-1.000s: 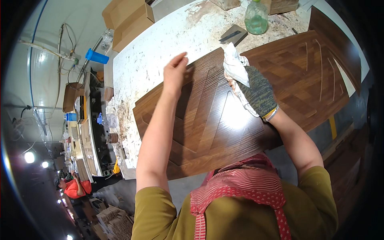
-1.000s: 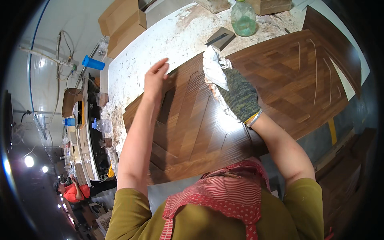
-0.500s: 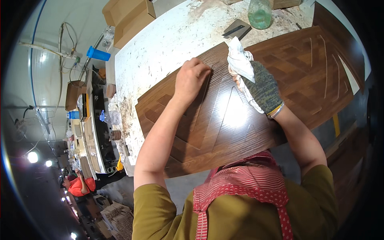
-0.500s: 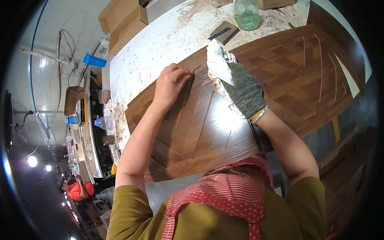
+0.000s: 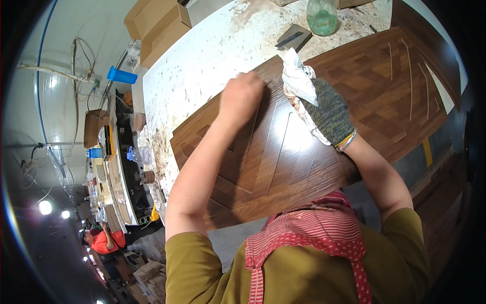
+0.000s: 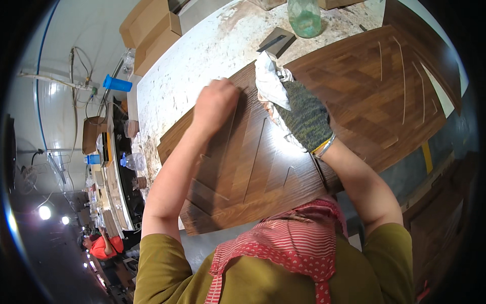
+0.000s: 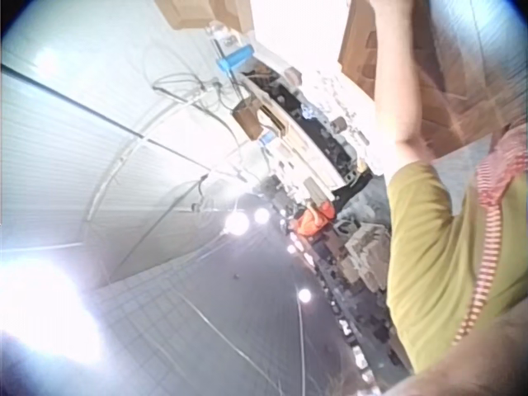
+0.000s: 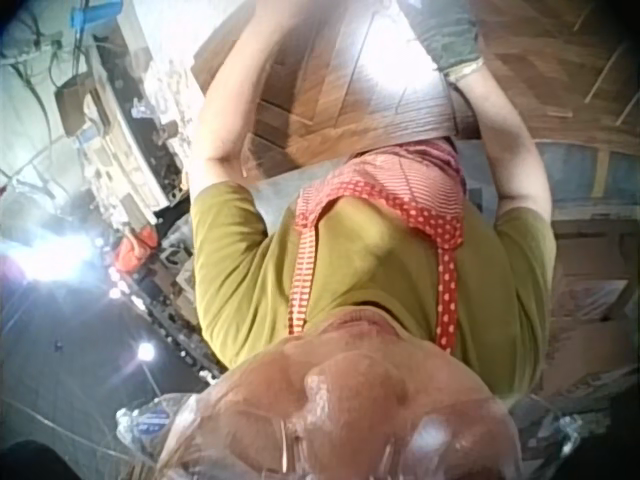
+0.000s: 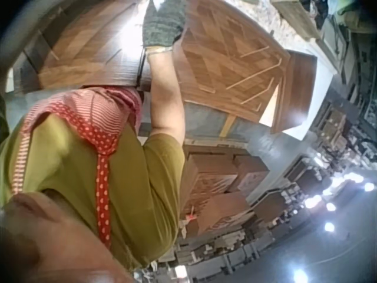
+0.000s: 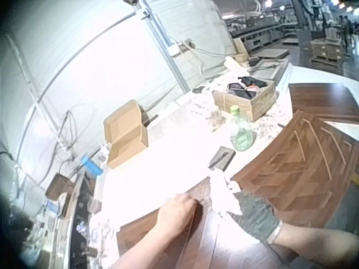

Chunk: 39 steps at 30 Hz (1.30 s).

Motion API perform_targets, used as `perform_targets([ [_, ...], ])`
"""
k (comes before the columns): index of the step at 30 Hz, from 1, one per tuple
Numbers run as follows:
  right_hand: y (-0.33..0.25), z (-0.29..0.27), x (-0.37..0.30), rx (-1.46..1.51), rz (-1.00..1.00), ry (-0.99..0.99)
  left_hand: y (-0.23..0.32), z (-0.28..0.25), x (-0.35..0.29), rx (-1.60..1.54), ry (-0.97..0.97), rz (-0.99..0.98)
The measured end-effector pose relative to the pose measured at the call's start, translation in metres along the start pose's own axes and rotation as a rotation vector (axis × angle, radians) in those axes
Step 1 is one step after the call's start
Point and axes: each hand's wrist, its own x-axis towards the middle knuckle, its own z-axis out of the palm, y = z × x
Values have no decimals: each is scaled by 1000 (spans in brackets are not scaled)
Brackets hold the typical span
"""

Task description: The person wipes two decorative wooden panels with a cloth, applying liquid from a bottle to the cloth and panels while using a small block to treat specific areas.

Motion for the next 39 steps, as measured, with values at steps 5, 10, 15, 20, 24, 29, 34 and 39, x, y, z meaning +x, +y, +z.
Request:
perform_targets([
  [5, -8, 1, 0, 107, 37, 56, -102, 1, -18, -857, 240, -825],
  [10, -4, 2, -2, -7, 46, 21, -163, 5, -65, -876, 356, -1169],
  [15, -13, 0, 1, 121, 191, -11, -184, 2, -102, -592, 341, -1112],
  [20, -27, -7, 5, 199, 286, -48, -184, -9, -131, -869, 420, -1214],
  [24, -16, 2, 2, 3, 73, 79, -192, -9, -158, -934, 387, -1227],
  [29, -29, -13, 21, 236, 161, -96, -179, 11, -191, -379, 83, -842],
  [34, -79, 4, 71, 174, 216, -135, -146, 19, -198, -189, 20, -729],
  [39, -144, 136, 3, -265, -231, -504, -145, 25, -197, -100, -5, -767],
])
